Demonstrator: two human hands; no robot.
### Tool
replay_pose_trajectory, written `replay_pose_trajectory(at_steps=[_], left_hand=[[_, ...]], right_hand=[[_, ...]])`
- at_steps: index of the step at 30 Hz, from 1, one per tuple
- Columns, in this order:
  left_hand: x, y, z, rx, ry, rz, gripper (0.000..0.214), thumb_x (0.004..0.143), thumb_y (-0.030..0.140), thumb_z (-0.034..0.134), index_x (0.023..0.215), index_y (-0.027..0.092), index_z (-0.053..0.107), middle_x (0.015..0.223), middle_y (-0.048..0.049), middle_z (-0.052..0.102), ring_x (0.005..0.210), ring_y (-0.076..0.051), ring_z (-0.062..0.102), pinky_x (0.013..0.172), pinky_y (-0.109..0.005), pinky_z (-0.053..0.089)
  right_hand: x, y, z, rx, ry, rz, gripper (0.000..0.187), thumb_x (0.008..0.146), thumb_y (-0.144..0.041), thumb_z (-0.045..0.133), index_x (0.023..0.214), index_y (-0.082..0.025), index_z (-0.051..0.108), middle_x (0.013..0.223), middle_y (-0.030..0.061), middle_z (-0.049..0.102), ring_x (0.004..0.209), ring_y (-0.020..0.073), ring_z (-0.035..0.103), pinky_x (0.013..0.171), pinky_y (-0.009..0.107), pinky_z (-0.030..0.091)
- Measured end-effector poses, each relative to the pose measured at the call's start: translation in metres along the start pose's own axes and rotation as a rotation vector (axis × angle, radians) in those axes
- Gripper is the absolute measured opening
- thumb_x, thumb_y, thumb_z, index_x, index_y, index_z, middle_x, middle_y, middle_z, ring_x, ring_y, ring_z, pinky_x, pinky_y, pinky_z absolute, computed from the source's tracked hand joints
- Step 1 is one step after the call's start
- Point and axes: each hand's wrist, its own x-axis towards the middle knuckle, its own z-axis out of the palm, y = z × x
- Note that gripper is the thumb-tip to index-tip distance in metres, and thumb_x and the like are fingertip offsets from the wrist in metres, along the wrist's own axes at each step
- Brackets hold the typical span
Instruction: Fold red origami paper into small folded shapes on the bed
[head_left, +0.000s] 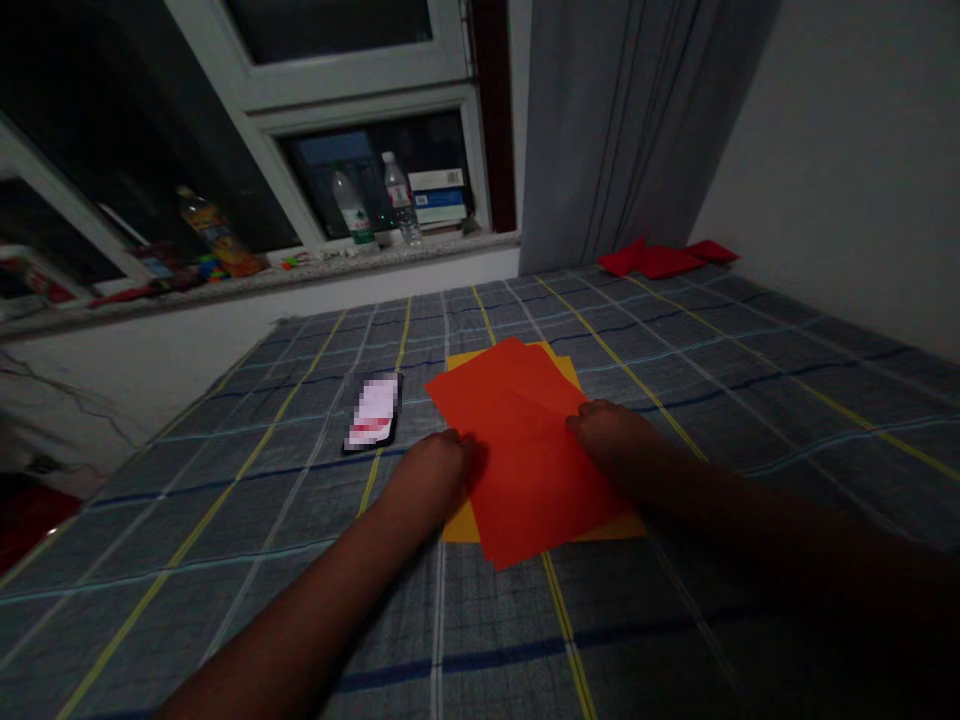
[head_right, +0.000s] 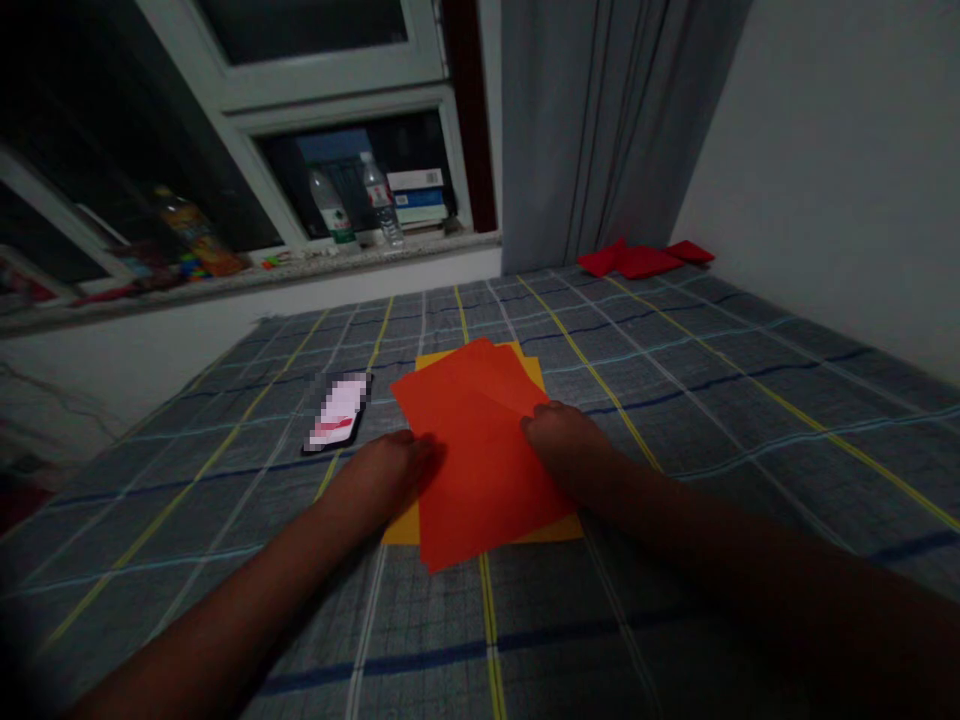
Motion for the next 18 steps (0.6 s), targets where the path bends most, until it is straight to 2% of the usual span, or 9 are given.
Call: replay_pose_trajectory(at_steps=[4,6,10,14,16,18], left_hand=[[0.0,0.0,-0.003,0.056,0.024,0.043,0.039,0.103,0.035,0.034,0.111,0.017,0.067,0.093,-0.0117,0.068,0.078,-0.022,0.066,0.073,-0.034,0.052],[0.002,-0.003,-0.003,0.058,0.075,0.092,0.036,0.101,0.035,0.038,0.109,0.017,0.068,0.093,-0.0117,0.067,0.083,-0.024,0.066,0.078,-0.037,0.053],[0.007,-0.007,0.0,-0.022,0.204,0.208,0.03,0.096,0.038,0.053,0.102,0.015,0.071,0.115,-0.0143,0.063,0.109,-0.027,0.06,0.097,-0.04,0.048],[0.012,-0.008,0.006,-0.152,0.191,0.233,0.031,0.095,0.041,0.057,0.092,0.014,0.073,0.126,-0.0155,0.06,0.117,-0.026,0.058,0.103,-0.038,0.047],[0.013,-0.008,0.007,-0.192,0.19,0.222,0.03,0.094,0.041,0.06,0.101,0.014,0.072,0.123,-0.0149,0.062,0.116,-0.026,0.059,0.102,-0.038,0.048],[0.012,-0.008,0.005,-0.224,0.203,0.208,0.034,0.092,0.04,0.063,0.114,0.014,0.068,0.121,-0.014,0.064,0.115,-0.027,0.06,0.101,-0.04,0.048]], right_hand=[[0.002,0.005,0.001,-0.014,-0.026,0.042,0.028,0.095,-0.011,0.04,0.104,-0.009,0.067,0.093,0.0179,0.069,0.087,0.028,0.068,0.074,0.037,0.05],[0.004,0.008,0.001,0.012,0.004,0.038,0.029,0.098,-0.02,0.041,0.103,-0.01,0.068,0.093,0.0178,0.069,0.088,0.028,0.066,0.076,0.038,0.049],[0.006,0.016,0.001,0.079,0.136,-0.002,0.029,0.096,-0.034,0.051,0.098,-0.012,0.069,0.105,0.0191,0.066,0.104,0.0315,0.059,0.09,0.042,0.046],[0.01,0.018,0.01,0.296,0.172,-0.124,0.026,0.092,-0.036,0.058,0.101,-0.013,0.067,0.106,0.0156,0.066,0.106,0.0285,0.057,0.098,0.042,0.042],[0.013,0.017,0.016,0.42,0.2,-0.185,0.024,0.088,-0.032,0.062,0.103,-0.013,0.066,0.107,0.0136,0.066,0.106,0.0275,0.057,0.098,0.041,0.042],[0.015,0.016,0.021,0.568,0.235,-0.175,0.024,0.083,-0.026,0.066,0.105,-0.015,0.064,0.105,0.0117,0.065,0.102,0.0258,0.058,0.094,0.041,0.044]])
